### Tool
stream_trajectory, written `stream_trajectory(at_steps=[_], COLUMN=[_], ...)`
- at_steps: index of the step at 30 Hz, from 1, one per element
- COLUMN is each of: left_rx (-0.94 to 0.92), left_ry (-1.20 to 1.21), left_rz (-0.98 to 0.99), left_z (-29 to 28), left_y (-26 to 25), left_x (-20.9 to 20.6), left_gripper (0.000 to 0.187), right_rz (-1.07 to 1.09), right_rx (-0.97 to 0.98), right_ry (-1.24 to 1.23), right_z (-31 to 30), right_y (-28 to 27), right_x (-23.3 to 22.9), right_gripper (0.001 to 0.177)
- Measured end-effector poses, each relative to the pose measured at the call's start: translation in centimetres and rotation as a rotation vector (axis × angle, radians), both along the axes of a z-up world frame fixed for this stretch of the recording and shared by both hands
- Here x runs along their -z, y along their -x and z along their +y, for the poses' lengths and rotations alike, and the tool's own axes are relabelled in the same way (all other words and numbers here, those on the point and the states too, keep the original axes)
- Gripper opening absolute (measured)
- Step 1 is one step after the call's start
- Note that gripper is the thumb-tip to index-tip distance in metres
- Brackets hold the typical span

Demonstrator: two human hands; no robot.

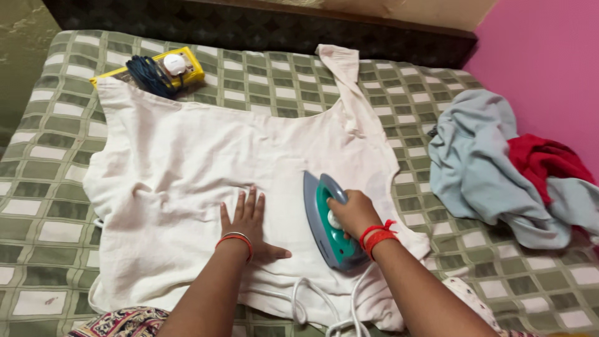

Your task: The person irons a white sleeveless top laid out on a bed. They use a green electric iron to smooth the fabric, moving it back and forth across the garment while holding it flat with their other hand.

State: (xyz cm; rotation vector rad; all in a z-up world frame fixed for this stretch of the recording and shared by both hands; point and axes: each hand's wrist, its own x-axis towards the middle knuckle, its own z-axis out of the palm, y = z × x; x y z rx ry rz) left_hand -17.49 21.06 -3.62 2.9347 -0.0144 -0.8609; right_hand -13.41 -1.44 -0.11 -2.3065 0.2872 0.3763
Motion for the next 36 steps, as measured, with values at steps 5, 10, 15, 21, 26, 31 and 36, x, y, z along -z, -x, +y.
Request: stream_trajectory(at_steps=[5, 10, 15, 21, 26, 31, 36], left_rx=[-0.005, 0.006, 0.003, -0.002, 0.001, -0.001, 0.094], left_ry=[0.019, 0.031, 0.024, 0.049, 0.031, -0.016, -0.051], left_rz=[-0.009, 0.014, 0.014, -0.008, -0.024, -0.024, -0.095], left_z=[0.2, 0.4, 0.3, 0.5, 0.3, -0.1, -0.1], left_y=[-0.1, -0.4, -0.5, -0.4, -0.3, -0.1, -0.1], left_x=[0.3, 0.5, 0.6, 0.9, 0.7, -0.1, -0.1], left_gripper=[0.161, 0.163, 0.163, 0.162, 0.161, 0.159, 0.147], right_rz=[-0.034, -0.007, 0.009, 0.059, 0.042, 0.025, -0.05], right_rx=[0.048, 0.09, 0.103, 0.057, 0.124, 0.226, 0.345], right_ry=[0.009, -0.013, -0.065, -0.123, 0.011, 0.084, 0.146], right_z=[2.0, 2.9, 2.6, 1.0, 0.1, -2.9, -7.5], right_y=[-3.1, -5.6, -7.0, -5.0, -0.3, 1.9, 0.5], right_x=[0.0, -0.1, 0.9, 1.6, 1.2, 1.4, 2.3], right_gripper=[0.036, 0.034, 0.033, 0.04, 0.039, 0.04, 0.042])
